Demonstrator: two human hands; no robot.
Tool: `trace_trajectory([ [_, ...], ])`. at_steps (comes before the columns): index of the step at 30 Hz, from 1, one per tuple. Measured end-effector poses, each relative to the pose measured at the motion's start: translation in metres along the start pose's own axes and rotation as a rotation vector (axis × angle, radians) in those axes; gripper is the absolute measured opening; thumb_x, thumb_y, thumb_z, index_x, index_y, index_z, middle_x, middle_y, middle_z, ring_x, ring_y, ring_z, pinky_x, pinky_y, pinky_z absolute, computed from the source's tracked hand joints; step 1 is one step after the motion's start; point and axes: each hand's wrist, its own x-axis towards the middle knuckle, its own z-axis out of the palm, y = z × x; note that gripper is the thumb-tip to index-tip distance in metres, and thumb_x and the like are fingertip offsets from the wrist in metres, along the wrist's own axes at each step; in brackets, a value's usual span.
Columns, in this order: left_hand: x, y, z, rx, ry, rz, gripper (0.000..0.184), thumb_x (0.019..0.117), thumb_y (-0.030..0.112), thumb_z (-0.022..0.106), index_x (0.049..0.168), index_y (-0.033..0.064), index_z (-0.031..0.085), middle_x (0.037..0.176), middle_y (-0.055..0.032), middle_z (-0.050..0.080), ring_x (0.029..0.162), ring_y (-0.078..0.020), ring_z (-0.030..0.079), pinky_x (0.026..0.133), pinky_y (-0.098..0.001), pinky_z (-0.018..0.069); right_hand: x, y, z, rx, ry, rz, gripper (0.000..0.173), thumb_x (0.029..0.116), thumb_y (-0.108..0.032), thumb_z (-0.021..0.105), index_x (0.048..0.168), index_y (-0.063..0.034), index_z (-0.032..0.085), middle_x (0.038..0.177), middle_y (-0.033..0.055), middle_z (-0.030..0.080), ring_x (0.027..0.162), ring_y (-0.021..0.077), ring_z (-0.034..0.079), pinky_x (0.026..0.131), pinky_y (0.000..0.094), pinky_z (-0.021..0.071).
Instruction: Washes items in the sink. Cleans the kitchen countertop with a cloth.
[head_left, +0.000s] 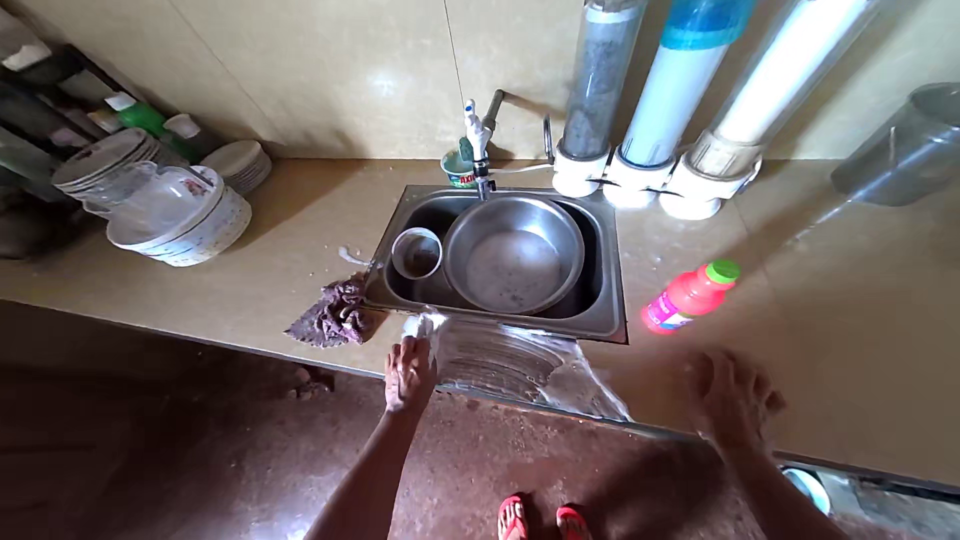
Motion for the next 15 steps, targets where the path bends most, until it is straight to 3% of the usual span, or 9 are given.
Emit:
trace_trajectory([
  [1,-0.001,-0.001,-0.002,-0.015,0.019,0.011,0.030,0.0979,0.011,0.060,0.121,-0.0069,0.068,0.124,-0.0320,0.063,0.118,-0.0500,0.060,0.100,-0.0610,0.0462,0.000,0.000,0.001,0.006,0.010,-0.003,0.052,0.1008,-0.035,0.050,0.137,0.0011,0.057,0.146,0.0332,0.048,0.139,0.0592,0.039,0.104,0.0785,0.0277],
  [5,0.033,0.015,-0.006,0.022,-0.140,-0.070,0.035,0.1028,0.019,0.057,0.131,-0.0015,0.064,0.138,-0.0287,0.057,0.131,-0.0463,0.052,0.111,-0.0592,0.0390,-0.002,0.004,0.001,0.000,0.020,-0.023,0.051,0.1013,-0.035,0.050,0.137,-0.0001,0.058,0.146,0.0316,0.050,0.138,0.0583,0.040,0.104,0.0781,0.0287],
  [7,0.041,0.016,-0.004,0.040,-0.146,-0.076,0.033,0.1013,0.019,0.059,0.127,-0.0007,0.065,0.137,-0.0268,0.057,0.130,-0.0456,0.053,0.108,-0.0596,0.0408,-0.002,0.005,0.000,0.002,0.011,-0.020,0.051,0.1017,-0.035,0.049,0.138,-0.0011,0.058,0.147,0.0310,0.049,0.139,0.0574,0.039,0.105,0.0773,0.0283],
  [12,0.003,0.004,-0.014,0.073,-0.147,0.005,0.034,0.0997,0.013,0.058,0.129,-0.0021,0.066,0.134,-0.0283,0.060,0.125,-0.0467,0.057,0.105,-0.0581,0.0431,-0.001,0.002,0.000,0.008,0.003,0.011,0.051,0.1013,-0.036,0.051,0.138,-0.0005,0.057,0.148,0.0317,0.048,0.140,0.0574,0.038,0.106,0.0768,0.0265],
  [15,0.020,0.014,-0.013,0.068,-0.184,-0.026,0.034,0.1015,0.017,0.058,0.129,-0.0012,0.065,0.136,-0.0267,0.059,0.129,-0.0460,0.054,0.108,-0.0588,0.0409,-0.003,0.005,0.000,0.008,0.010,0.003,0.051,0.1017,-0.035,0.050,0.139,-0.0012,0.057,0.147,0.0317,0.048,0.139,0.0586,0.038,0.105,0.0781,0.0264],
])
